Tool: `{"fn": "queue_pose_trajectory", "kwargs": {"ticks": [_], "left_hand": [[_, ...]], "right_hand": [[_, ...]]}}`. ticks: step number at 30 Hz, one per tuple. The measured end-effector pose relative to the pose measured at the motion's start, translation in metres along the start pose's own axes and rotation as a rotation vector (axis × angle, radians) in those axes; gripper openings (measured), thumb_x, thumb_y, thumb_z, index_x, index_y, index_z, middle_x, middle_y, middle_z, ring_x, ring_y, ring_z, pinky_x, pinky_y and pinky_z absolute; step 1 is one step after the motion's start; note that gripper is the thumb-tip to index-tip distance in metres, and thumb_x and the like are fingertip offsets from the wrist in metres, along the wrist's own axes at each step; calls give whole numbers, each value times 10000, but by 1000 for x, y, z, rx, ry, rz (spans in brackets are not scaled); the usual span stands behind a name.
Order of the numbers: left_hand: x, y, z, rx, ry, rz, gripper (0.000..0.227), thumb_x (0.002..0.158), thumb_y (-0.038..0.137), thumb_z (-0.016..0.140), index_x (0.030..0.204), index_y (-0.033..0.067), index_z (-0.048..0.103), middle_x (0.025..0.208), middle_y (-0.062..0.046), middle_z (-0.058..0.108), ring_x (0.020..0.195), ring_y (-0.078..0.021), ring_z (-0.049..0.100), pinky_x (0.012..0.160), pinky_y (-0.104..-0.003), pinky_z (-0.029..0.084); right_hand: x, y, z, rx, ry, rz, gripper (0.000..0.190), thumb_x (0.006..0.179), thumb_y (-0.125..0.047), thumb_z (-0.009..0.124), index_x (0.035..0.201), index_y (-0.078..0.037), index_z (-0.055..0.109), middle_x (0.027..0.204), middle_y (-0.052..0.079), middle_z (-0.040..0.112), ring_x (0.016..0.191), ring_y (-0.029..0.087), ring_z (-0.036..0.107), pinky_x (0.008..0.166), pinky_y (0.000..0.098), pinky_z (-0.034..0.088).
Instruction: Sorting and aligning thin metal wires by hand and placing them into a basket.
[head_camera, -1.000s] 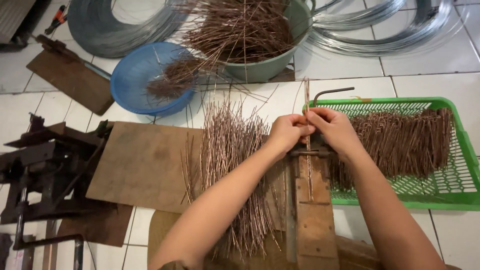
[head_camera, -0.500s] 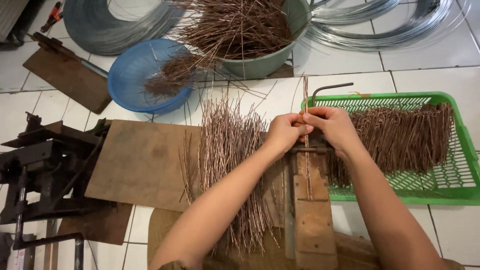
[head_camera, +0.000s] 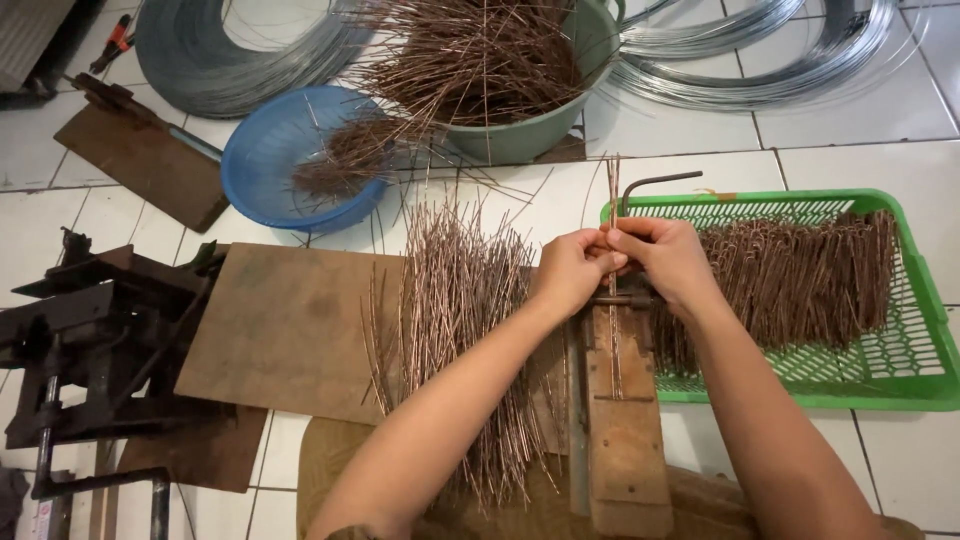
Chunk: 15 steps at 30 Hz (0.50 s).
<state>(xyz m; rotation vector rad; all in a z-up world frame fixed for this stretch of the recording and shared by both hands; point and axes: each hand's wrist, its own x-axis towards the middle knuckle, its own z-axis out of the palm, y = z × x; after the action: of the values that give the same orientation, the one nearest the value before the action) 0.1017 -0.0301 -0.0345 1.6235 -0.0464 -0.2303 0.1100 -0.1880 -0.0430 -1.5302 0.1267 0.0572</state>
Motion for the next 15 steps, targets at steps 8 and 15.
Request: {"fn": "queue_pose_trajectory", "kwargs": {"ticks": [8, 15], "left_hand": [[1, -2, 0, 58, 9, 10, 224, 819, 62, 770, 1029, -7, 733, 784, -95, 721, 590, -137, 705, 550, -249, 582], [-13, 7, 0, 379, 97, 3, 492, 755, 332, 864, 1143, 92, 681, 977, -40, 680, 844, -175, 694, 738, -316, 556]], "right_hand": [[0, 3, -1, -3, -4, -16, 290, 926, -45, 752, 1173, 95, 692, 941, 178, 681, 704, 169, 641, 566, 354, 596], [-5, -2, 6, -107, 22, -41, 377, 915, -125, 807, 1198, 96, 692, 981, 208, 701, 830, 204, 619, 673, 397, 556]]}}
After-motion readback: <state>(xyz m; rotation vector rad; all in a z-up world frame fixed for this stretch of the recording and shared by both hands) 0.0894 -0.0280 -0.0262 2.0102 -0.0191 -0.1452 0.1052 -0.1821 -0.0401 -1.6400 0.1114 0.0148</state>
